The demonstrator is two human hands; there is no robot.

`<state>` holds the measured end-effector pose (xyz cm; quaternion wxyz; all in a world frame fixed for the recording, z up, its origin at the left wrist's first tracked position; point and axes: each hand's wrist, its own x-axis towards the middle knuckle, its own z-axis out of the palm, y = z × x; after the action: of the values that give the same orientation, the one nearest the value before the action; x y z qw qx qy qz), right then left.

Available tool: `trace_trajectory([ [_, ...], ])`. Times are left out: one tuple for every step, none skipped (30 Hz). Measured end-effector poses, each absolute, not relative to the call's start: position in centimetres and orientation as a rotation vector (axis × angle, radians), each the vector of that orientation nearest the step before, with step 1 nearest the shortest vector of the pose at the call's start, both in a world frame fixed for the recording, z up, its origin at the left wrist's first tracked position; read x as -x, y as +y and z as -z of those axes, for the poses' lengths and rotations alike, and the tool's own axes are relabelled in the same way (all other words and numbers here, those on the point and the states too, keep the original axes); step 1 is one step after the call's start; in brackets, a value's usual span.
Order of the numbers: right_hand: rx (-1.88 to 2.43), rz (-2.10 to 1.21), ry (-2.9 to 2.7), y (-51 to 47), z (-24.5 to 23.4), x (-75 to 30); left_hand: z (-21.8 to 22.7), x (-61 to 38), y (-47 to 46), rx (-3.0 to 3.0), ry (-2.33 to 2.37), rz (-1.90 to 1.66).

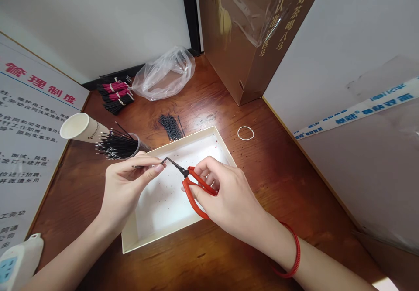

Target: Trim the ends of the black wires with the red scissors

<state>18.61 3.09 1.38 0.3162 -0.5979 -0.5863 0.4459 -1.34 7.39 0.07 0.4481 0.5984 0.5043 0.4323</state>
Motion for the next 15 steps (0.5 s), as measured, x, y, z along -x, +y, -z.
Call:
trace_trajectory([
  [1.584, -1.179, -1.537, 3.13, -1.35, -18.60, -0.08, 1.34, 7.40, -1.478, 1.249, -1.070],
  [1.591, -1.178, -1.531, 3.16, -1.31, -18.61, -0.09, 1.34, 7.40, -1.476, 1.250, -1.072],
  [1.593, -1.175, -1.526, 3.17, -1.28, -18.62, -0.09, 1.35, 7.40, -1.473, 1.249, -1.072],
  [1.587, -1.167, -1.525, 3.17, -1.26, -18.64, -0.08, 1.37, 7.39, -1.470, 1.248, -1.073],
  [1.579, -1.158, -1.527, 3.15, -1.25, -18.67, -0.07, 1.39, 7.39, -1.468, 1.246, -1.074],
  [1.562, -1.145, -1.534, 3.11, -1.25, -18.70, -0.05, 1.41, 7.38, -1.467, 1.245, -1.072],
  [1.541, -1.132, -1.542, 3.06, -1.25, -18.73, -0.04, 1.43, 7.38, -1.467, 1.246, -1.069],
  [1.518, -1.118, -1.553, 3.00, -1.24, -18.75, -0.02, 1.44, 7.38, -1.469, 1.249, -1.065],
  [1.501, -1.106, -1.563, 2.94, -1.22, -18.76, -0.01, 1.45, 7.37, -1.470, 1.251, -1.061],
  [1.489, -1.095, -1.573, 2.88, -1.18, -18.76, 0.00, 1.45, 7.37, -1.471, 1.253, -1.059],
  [1.483, -1.086, -1.583, 2.83, -1.12, -18.75, 0.01, 1.46, 7.36, -1.472, 1.257, -1.056],
  [1.482, -1.080, -1.590, 2.80, -1.06, -18.74, 0.02, 1.47, 7.35, -1.471, 1.260, -1.054],
  [1.488, -1.080, -1.595, 2.78, -1.01, -18.71, 0.02, 1.48, 7.34, -1.470, 1.263, -1.054],
  [1.489, -1.080, -1.599, 2.79, -0.97, -18.68, 0.01, 1.48, 7.32, -1.468, 1.266, -1.054],
  [1.492, -1.077, -1.598, 2.80, -0.95, -18.65, 0.00, 1.48, 7.31, -1.467, 1.269, -1.053],
])
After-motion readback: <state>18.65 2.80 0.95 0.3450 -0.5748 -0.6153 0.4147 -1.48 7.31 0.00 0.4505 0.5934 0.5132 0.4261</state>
